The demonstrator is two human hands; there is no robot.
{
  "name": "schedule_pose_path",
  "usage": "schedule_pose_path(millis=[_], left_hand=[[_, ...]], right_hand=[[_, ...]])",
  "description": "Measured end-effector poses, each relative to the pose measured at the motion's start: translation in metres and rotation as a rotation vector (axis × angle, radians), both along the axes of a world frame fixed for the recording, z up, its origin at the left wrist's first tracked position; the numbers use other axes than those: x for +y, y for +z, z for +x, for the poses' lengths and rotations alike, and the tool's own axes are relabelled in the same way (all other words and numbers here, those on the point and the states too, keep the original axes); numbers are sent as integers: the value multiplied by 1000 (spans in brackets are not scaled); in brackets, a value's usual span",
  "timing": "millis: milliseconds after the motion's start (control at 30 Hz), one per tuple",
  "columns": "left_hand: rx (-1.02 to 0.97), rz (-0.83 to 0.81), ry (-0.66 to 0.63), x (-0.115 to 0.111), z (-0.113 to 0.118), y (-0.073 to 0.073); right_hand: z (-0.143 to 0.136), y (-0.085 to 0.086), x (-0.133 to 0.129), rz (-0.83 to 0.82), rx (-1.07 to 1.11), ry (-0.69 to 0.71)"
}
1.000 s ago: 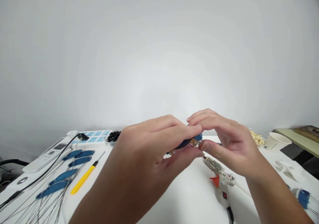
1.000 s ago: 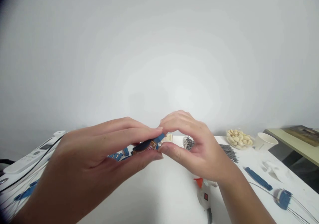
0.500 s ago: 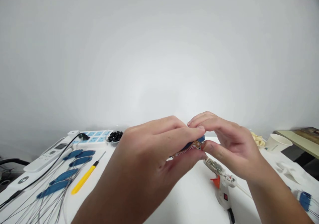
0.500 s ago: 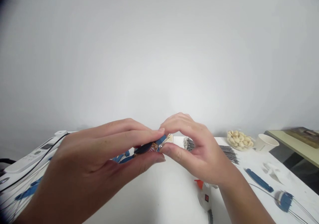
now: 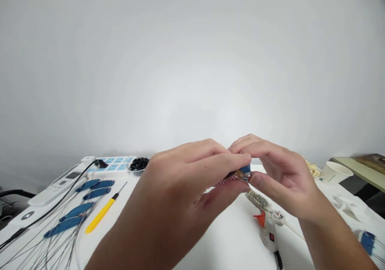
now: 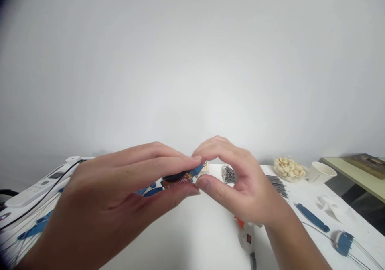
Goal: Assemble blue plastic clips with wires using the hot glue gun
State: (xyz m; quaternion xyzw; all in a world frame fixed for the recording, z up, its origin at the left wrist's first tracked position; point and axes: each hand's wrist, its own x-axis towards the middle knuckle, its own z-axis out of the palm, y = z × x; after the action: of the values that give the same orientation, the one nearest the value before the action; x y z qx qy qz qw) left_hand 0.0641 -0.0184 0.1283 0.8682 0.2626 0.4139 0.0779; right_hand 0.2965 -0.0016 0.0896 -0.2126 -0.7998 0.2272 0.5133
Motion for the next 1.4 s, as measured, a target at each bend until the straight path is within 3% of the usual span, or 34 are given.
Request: schedule_pose_path(millis=[600,967,1300,1400], left_hand=[[-49,-62,-24,-1,1,-1],[-23,-76,7,8,3,-6],[-63,20,35,7,3,-8],[-87,-36,28,7,4,-5]], right_hand=[[-5,-2,-5,-37,11,-58],[-14,-2,-13,-130,-2,-179],[-6,-1,-14,-139,18,-75],[-4,-3,-13,-106,22,-96]])
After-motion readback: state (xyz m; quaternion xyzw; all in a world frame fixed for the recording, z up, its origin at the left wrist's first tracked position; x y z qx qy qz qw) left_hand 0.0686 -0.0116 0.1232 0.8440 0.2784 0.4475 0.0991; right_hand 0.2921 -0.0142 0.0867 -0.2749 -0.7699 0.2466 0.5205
